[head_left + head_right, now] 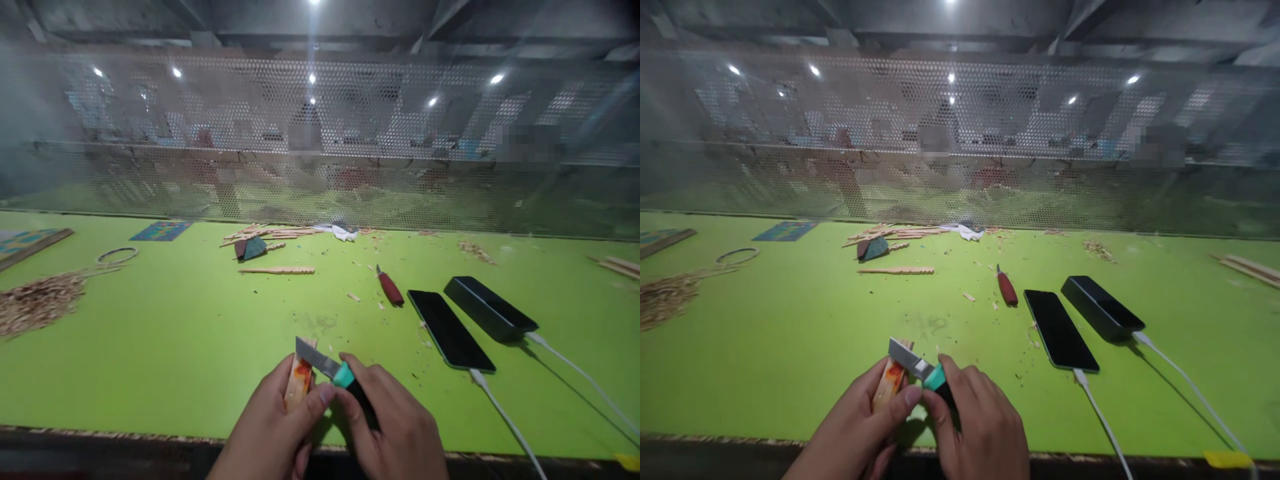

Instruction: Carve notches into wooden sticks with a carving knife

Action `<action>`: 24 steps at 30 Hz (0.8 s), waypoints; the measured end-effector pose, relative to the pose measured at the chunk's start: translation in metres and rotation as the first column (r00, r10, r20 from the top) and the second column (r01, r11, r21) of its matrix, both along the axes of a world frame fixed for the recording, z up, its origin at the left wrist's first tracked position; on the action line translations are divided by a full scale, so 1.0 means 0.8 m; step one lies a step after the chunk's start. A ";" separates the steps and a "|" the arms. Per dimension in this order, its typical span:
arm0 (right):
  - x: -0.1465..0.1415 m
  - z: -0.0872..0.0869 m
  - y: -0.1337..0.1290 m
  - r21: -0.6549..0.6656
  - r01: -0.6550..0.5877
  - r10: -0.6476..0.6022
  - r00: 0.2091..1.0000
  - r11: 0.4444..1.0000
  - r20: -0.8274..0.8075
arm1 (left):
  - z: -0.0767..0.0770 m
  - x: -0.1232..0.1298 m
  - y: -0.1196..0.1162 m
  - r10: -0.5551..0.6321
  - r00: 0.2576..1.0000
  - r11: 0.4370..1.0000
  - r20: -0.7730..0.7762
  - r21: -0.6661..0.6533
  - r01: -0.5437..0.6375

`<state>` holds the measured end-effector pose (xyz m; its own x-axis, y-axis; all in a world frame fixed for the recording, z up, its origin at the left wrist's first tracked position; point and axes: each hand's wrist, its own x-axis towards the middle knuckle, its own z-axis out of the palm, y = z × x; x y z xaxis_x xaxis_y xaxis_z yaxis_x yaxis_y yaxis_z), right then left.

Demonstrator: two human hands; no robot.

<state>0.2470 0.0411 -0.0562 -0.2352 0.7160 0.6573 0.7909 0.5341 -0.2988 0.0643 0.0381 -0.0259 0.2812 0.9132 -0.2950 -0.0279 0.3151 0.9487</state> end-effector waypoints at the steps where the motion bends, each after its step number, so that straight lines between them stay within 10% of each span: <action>1: 0.000 0.000 -0.001 -0.012 0.006 -0.006 1.000 1.000 -0.006 | 0.000 0.001 -0.001 0.014 1.000 1.000 -0.011 0.010 -0.014; 7: -0.007 0.001 0.001 0.026 0.070 -0.069 0.997 0.997 -0.034 | 0.005 0.011 -0.006 0.069 0.991 0.995 -0.112 0.074 -0.061; 12: -0.009 0.002 0.012 0.027 0.378 -0.375 0.924 0.925 -0.074 | 0.012 0.011 -0.006 0.079 0.984 0.994 -0.162 0.093 -0.065; 24: -0.008 0.005 0.010 0.110 0.268 -0.267 0.963 0.957 -0.032 | 0.003 0.007 -0.004 0.012 0.995 1.000 -0.098 0.015 -0.011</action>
